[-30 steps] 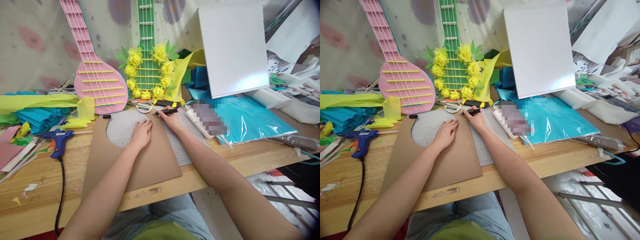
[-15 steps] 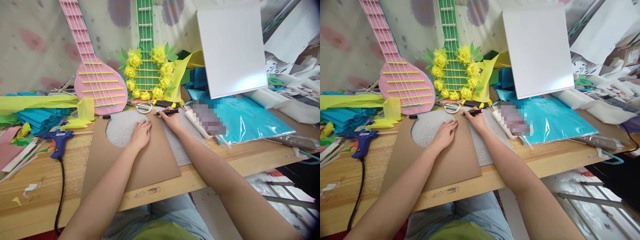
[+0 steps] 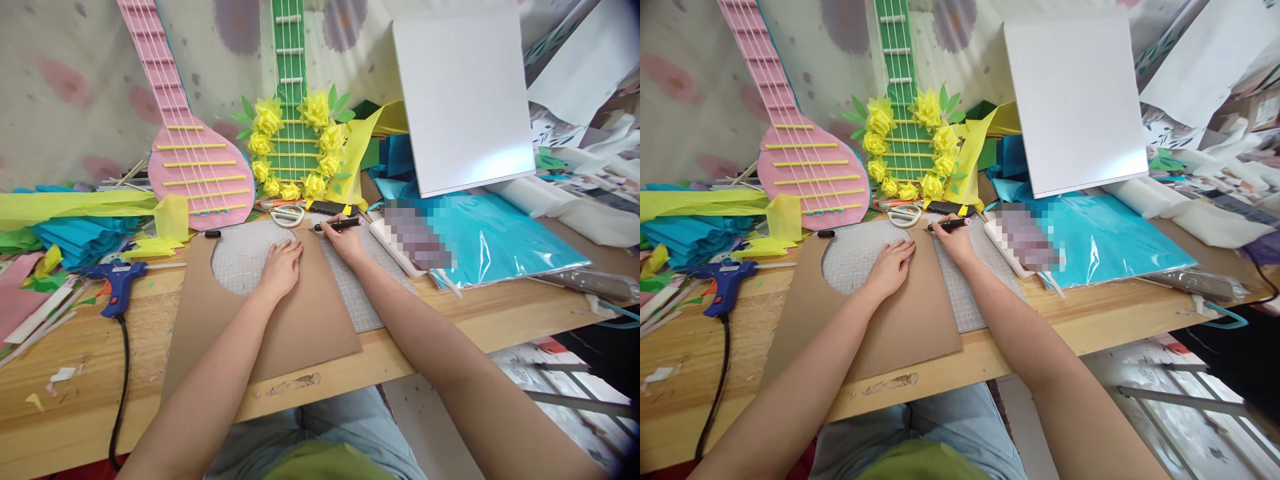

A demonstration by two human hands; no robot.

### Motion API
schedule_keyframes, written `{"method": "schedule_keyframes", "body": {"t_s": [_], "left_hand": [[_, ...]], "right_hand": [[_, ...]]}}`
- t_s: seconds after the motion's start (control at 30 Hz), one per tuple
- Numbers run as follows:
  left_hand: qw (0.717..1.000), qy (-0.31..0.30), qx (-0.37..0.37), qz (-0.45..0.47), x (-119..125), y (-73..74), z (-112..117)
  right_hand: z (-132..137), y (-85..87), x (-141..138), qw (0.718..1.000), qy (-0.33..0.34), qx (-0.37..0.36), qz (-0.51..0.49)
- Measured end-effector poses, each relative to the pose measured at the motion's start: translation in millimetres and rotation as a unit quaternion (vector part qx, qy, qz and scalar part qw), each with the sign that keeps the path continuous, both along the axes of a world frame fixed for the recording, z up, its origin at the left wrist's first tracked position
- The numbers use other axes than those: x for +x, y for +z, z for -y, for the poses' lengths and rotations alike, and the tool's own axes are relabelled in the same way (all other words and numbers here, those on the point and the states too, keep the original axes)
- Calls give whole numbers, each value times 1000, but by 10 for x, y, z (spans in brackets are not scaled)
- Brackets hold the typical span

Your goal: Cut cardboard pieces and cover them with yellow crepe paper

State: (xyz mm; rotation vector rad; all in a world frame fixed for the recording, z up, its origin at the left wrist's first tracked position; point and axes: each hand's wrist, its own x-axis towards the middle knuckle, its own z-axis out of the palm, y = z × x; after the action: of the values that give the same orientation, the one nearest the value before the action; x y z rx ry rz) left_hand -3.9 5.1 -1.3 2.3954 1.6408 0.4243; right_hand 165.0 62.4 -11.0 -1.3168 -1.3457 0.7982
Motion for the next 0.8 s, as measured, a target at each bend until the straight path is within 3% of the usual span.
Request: {"method": "schedule_keyframes", "body": {"t_s": [0.8], "left_hand": [[1000, 3, 1, 1, 0, 3, 6]], "right_hand": [[28, -25, 50, 1000, -25, -11, -16]]}}
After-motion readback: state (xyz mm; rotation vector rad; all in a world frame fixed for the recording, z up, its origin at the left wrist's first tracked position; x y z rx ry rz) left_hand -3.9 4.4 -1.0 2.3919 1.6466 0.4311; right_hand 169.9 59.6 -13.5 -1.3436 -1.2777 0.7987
